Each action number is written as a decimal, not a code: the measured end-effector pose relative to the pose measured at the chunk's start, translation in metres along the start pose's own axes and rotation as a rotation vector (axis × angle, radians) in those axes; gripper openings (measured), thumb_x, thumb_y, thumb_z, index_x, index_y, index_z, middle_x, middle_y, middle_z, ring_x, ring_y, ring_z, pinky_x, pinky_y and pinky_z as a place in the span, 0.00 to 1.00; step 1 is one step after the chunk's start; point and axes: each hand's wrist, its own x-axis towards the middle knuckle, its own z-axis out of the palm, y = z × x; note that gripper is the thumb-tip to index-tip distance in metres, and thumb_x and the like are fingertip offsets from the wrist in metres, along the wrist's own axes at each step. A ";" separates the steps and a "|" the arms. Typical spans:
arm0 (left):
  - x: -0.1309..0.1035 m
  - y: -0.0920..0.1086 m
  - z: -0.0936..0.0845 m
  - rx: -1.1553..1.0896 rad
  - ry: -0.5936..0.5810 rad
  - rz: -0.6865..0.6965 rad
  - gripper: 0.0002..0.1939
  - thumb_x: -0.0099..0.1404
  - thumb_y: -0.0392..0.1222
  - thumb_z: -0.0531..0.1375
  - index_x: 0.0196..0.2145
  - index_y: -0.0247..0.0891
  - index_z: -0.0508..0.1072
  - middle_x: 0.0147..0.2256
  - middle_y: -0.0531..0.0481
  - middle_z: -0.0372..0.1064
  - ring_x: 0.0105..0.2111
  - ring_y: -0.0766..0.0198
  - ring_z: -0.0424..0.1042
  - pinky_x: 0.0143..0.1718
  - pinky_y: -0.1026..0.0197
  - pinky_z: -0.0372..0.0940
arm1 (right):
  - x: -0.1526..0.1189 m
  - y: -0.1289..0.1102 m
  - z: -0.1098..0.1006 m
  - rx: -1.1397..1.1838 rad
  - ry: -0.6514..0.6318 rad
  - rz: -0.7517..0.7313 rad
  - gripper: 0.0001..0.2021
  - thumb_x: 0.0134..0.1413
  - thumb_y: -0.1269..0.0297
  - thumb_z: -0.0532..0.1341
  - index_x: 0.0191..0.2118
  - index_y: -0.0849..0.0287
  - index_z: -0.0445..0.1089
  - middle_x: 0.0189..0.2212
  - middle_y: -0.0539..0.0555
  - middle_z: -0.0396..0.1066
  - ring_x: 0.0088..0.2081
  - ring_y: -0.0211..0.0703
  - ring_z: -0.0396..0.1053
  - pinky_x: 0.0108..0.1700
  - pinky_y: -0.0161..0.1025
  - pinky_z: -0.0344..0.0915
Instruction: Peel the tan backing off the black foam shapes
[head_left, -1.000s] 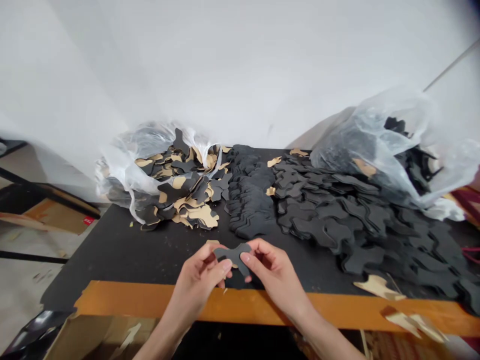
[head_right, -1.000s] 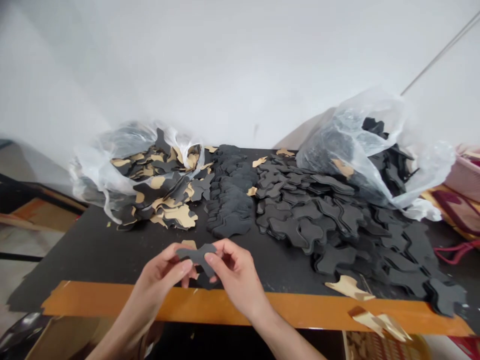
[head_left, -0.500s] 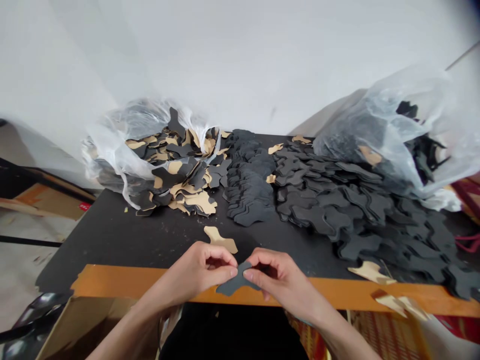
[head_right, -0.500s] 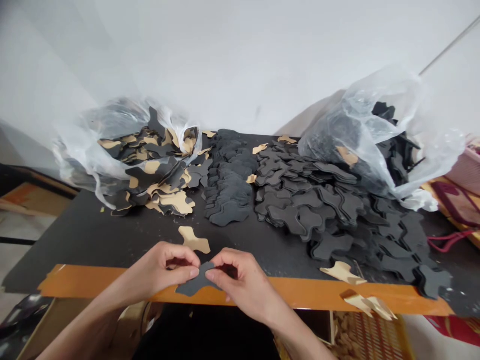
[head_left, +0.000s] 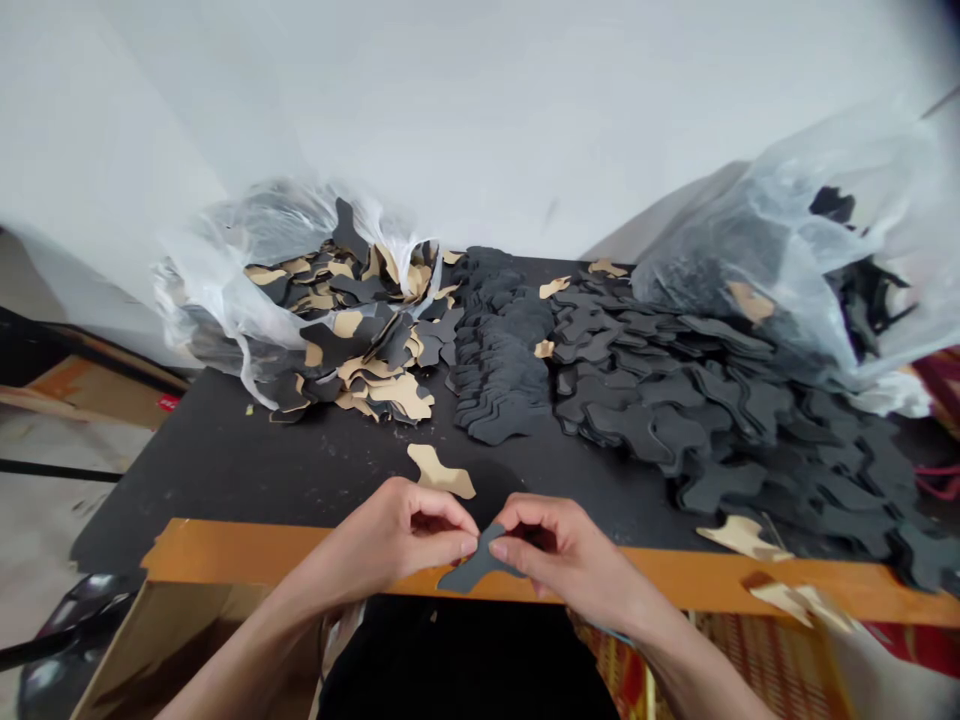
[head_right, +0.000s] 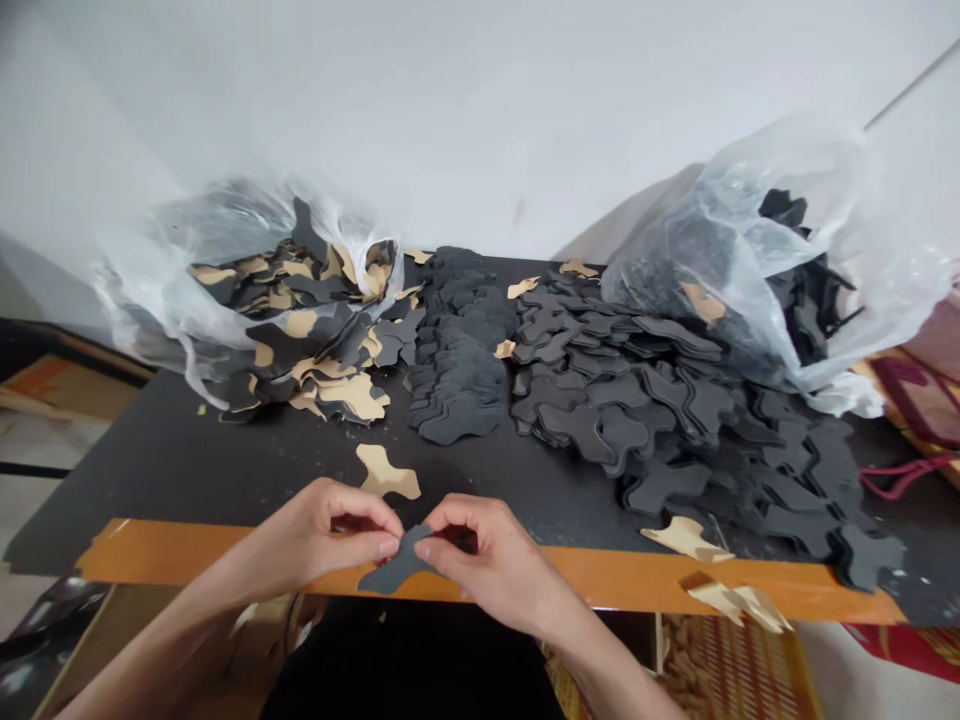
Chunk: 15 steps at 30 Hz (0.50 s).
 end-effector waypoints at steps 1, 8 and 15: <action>0.000 0.000 0.000 0.007 0.001 0.001 0.09 0.61 0.44 0.61 0.31 0.39 0.81 0.24 0.54 0.70 0.25 0.67 0.63 0.26 0.67 0.54 | 0.000 0.000 0.000 0.004 -0.003 0.007 0.09 0.59 0.59 0.62 0.32 0.58 0.74 0.28 0.47 0.64 0.24 0.31 0.59 0.23 0.28 0.59; 0.004 -0.004 0.003 0.034 0.025 0.001 0.09 0.60 0.42 0.61 0.29 0.37 0.80 0.23 0.54 0.68 0.24 0.68 0.61 0.25 0.67 0.53 | 0.001 0.002 0.000 0.007 0.006 0.016 0.09 0.59 0.59 0.62 0.31 0.58 0.73 0.27 0.46 0.62 0.24 0.31 0.59 0.23 0.28 0.58; 0.008 -0.005 0.005 0.002 -0.008 0.006 0.07 0.59 0.41 0.60 0.28 0.36 0.77 0.23 0.54 0.66 0.25 0.68 0.61 0.27 0.66 0.54 | 0.001 0.004 -0.001 -0.054 0.010 -0.015 0.08 0.59 0.62 0.62 0.30 0.58 0.73 0.27 0.46 0.63 0.24 0.31 0.60 0.24 0.29 0.56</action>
